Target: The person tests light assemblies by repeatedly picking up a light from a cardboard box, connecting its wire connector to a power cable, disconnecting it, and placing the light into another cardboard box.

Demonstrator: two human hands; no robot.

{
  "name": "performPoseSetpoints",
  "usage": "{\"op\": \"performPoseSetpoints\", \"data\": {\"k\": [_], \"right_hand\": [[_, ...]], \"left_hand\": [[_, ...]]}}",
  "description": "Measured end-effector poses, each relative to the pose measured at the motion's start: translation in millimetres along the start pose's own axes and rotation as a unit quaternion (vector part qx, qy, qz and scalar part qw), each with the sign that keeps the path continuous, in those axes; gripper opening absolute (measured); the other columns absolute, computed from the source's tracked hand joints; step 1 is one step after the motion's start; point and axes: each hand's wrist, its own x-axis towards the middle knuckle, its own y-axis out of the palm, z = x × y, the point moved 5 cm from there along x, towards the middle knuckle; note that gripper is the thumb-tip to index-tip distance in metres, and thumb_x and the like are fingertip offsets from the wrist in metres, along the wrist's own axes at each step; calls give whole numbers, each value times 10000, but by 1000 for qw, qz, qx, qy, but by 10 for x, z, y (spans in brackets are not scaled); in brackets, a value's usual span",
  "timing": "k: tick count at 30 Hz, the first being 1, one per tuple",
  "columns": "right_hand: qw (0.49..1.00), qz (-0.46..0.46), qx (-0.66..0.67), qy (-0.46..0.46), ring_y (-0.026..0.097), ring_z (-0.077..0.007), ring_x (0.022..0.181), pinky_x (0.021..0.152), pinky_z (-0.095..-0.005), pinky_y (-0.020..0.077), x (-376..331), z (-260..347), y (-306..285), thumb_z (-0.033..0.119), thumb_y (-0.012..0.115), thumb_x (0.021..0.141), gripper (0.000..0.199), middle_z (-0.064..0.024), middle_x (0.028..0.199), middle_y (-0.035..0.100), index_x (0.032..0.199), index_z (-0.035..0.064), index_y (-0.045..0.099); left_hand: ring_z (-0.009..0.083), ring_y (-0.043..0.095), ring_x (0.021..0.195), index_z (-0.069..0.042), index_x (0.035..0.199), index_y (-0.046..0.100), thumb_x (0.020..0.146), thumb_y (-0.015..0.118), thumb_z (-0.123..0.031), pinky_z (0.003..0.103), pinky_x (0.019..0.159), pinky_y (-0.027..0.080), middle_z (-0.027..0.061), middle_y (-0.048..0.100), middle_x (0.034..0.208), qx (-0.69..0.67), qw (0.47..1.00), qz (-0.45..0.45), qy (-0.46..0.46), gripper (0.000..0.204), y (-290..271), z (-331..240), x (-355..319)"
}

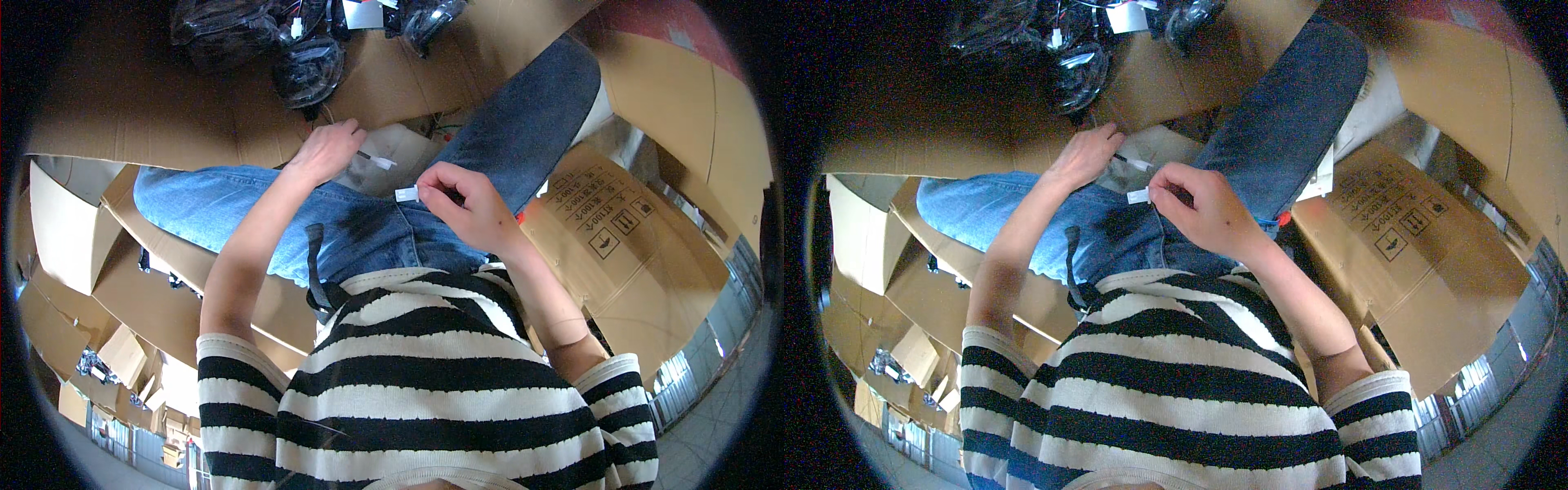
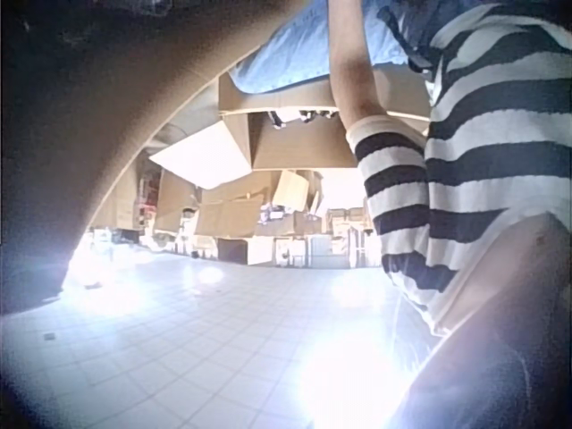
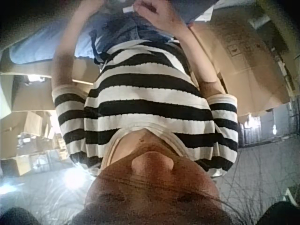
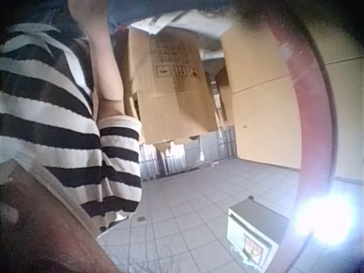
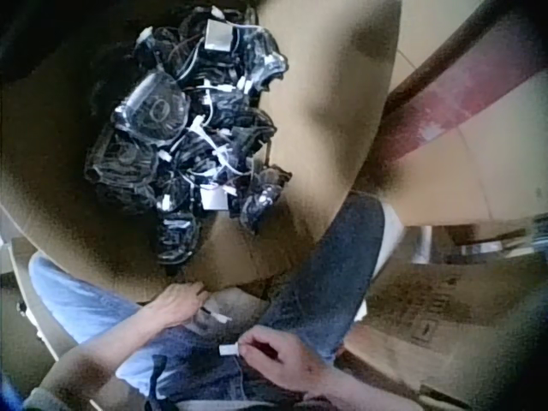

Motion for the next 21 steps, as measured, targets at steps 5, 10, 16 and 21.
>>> {"op": "performPoseSetpoints", "data": {"k": [5, 10, 16, 21], "right_hand": [[1000, -3, -10, 18, 421, -78, 512, 469, -239, 347, -11, -49, -11, 138, 499, 799, 135, -53, 576, 487, 776, 9, 532], [1000, -24, -16, 10, 373, -19, 563, 490, -184, 306, 27, -75, 50, 113, 501, 815, 104, 36, 619, 456, 801, 14, 527], [998, -68, 1, -7, 386, -20, 559, 492, -181, 309, 62, -113, 52, 104, 500, 814, 97, 31, 618, 464, 796, 13, 529], [995, -96, -23, 15, 405, -27, 546, 483, -183, 315, 35, -114, 48, 91, 511, 803, 81, 20, 607, 473, 781, 15, 528]], "left_hand": [[300, 529, 749, -25, 770, 492, 643, 526, -7, 370, 612, 440, 136, 497, 781, -151, 982, -96, -53, 133, -325, -48, -146], [266, 518, 665, -16, 715, 458, 563, 537, 101, 326, 565, 432, 106, 474, 715, -308, 933, -174, -60, 207, -569, -280, -351], [241, 526, 626, -14, 738, 473, 629, 569, 99, 294, 541, 429, 101, 483, 695, -331, 908, -251, -57, 183, -695, -518, -470], [242, 523, 619, -6, 750, 490, 609, 576, 113, 290, 535, 421, 108, 496, 702, -312, 897, -309, -51, 203, -722, -574, -504]]}}
